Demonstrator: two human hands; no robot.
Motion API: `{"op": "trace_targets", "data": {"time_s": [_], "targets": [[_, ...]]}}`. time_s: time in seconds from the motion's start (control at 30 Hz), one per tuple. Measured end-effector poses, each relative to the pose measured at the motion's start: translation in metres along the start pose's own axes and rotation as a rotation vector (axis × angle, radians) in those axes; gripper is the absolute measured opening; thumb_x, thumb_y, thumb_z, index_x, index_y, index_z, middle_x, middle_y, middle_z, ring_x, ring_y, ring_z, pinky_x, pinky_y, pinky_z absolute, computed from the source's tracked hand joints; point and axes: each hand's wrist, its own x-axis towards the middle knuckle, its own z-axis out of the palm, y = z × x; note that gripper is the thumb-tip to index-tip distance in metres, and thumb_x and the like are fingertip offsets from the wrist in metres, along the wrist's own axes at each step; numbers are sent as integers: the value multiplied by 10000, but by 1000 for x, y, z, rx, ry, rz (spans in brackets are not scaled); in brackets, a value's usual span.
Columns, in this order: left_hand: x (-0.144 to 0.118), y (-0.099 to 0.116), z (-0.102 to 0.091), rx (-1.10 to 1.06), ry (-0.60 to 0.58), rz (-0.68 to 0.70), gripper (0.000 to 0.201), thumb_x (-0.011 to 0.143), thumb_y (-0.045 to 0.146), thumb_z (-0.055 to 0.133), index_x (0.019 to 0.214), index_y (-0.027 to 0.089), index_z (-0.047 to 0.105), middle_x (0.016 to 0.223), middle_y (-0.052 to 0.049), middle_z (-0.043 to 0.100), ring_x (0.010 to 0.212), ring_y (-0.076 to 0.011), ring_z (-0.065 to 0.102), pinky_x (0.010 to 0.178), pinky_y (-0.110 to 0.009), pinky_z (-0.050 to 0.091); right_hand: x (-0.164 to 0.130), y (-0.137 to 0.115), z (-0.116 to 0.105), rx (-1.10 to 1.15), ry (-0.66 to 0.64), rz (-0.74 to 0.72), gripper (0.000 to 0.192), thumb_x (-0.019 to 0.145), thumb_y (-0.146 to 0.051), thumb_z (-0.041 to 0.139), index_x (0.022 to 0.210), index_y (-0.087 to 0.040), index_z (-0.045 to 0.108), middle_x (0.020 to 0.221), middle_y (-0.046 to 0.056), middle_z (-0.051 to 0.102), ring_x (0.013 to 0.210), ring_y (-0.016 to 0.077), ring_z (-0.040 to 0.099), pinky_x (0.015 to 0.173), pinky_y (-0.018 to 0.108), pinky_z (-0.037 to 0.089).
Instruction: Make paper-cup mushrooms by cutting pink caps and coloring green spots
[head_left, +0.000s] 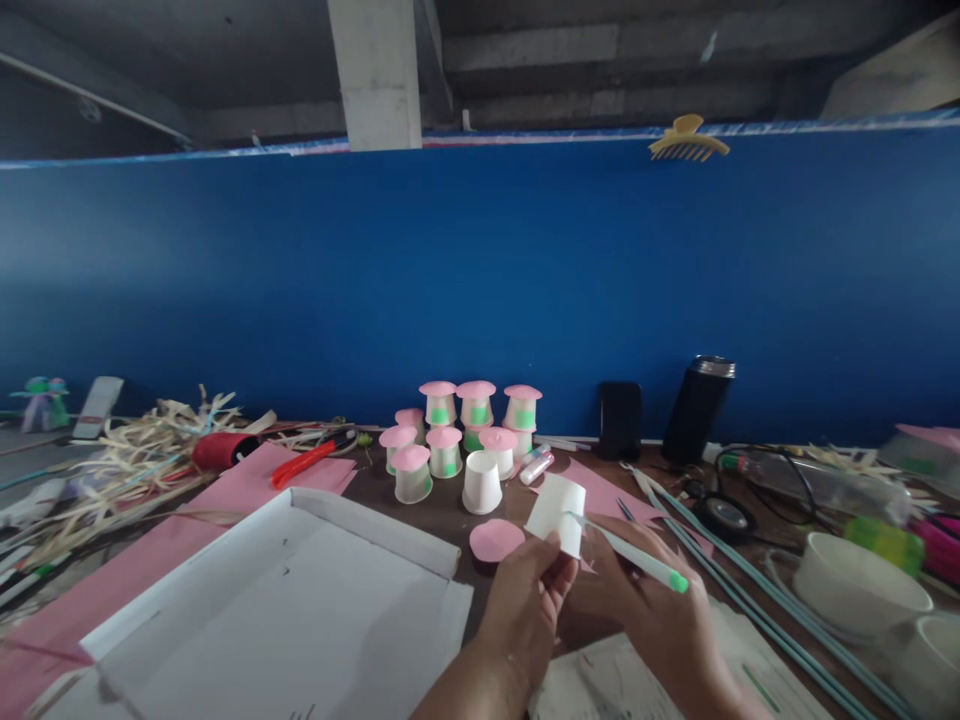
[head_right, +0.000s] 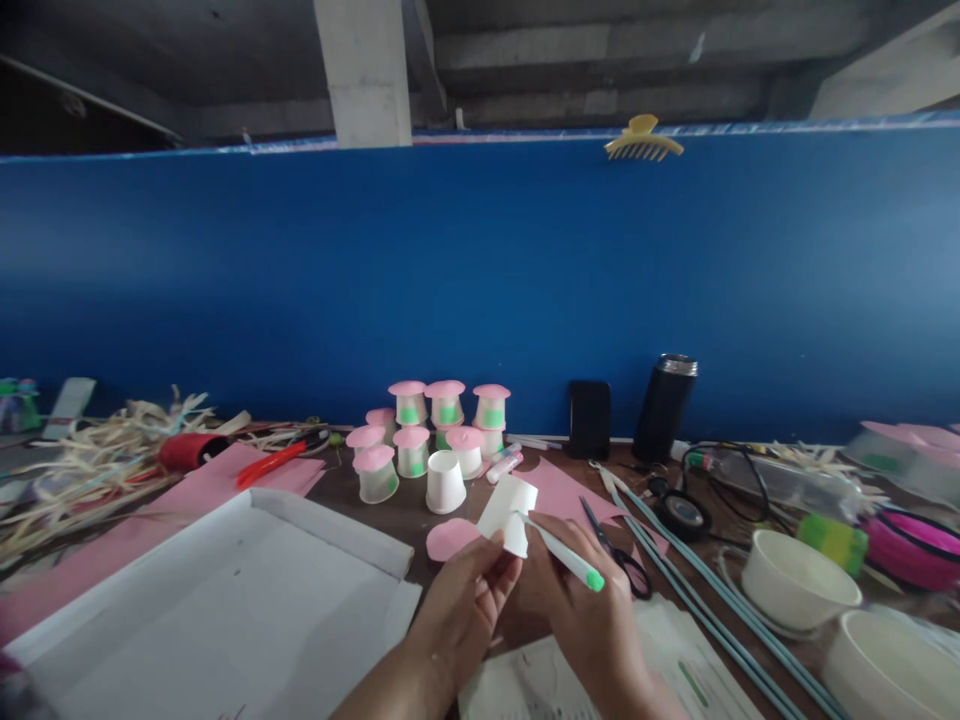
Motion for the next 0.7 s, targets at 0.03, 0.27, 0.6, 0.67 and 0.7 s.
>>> {"op": "trace_targets", "data": {"time_s": [0.03, 0.27, 0.6, 0.67, 0.7], "targets": [[0, 0, 0, -6, 5, 0, 22, 737, 67, 657, 723, 79, 668, 808, -98, 673, 744, -138, 631, 717, -233, 552, 0, 0, 0, -4, -3, 2, 152, 871, -268, 549, 976, -218, 646, 906, 42, 703, 859, 195, 652, 769, 303, 499], [0, 2, -1, -27, -33, 11, 31, 737, 77, 667, 712, 75, 685, 801, -91, 668, 756, -131, 625, 744, -232, 551, -4, 2, 5, 15, -47, 41, 184, 879, -274, 532, 1021, -223, 637, 939, 46, 700, 879, 195, 649, 796, 320, 499], [-4, 4, 1, -25, -35, 15, 62, 743, 84, 665, 682, 72, 672, 758, -79, 637, 692, -112, 597, 714, -226, 546, -6, 1, 5, 28, -75, 45, 204, 882, -310, 518, 1006, -222, 652, 945, 58, 713, 878, 207, 669, 793, 321, 529], [-4, 5, 2, -27, -20, 11, 74, 743, 72, 658, 670, 74, 663, 742, -75, 630, 683, -111, 595, 709, -226, 546, -6, 0, 5, 28, -73, 40, 208, 878, -313, 528, 1015, -219, 651, 955, 60, 712, 880, 206, 669, 801, 323, 528], [-4, 5, 2, -28, -11, 8, 71, 743, 66, 653, 673, 73, 661, 742, -75, 629, 684, -112, 595, 708, -227, 546, -6, 0, 5, 26, -72, 33, 205, 878, -312, 528, 1010, -216, 653, 952, 61, 713, 877, 205, 670, 802, 323, 528]]}}
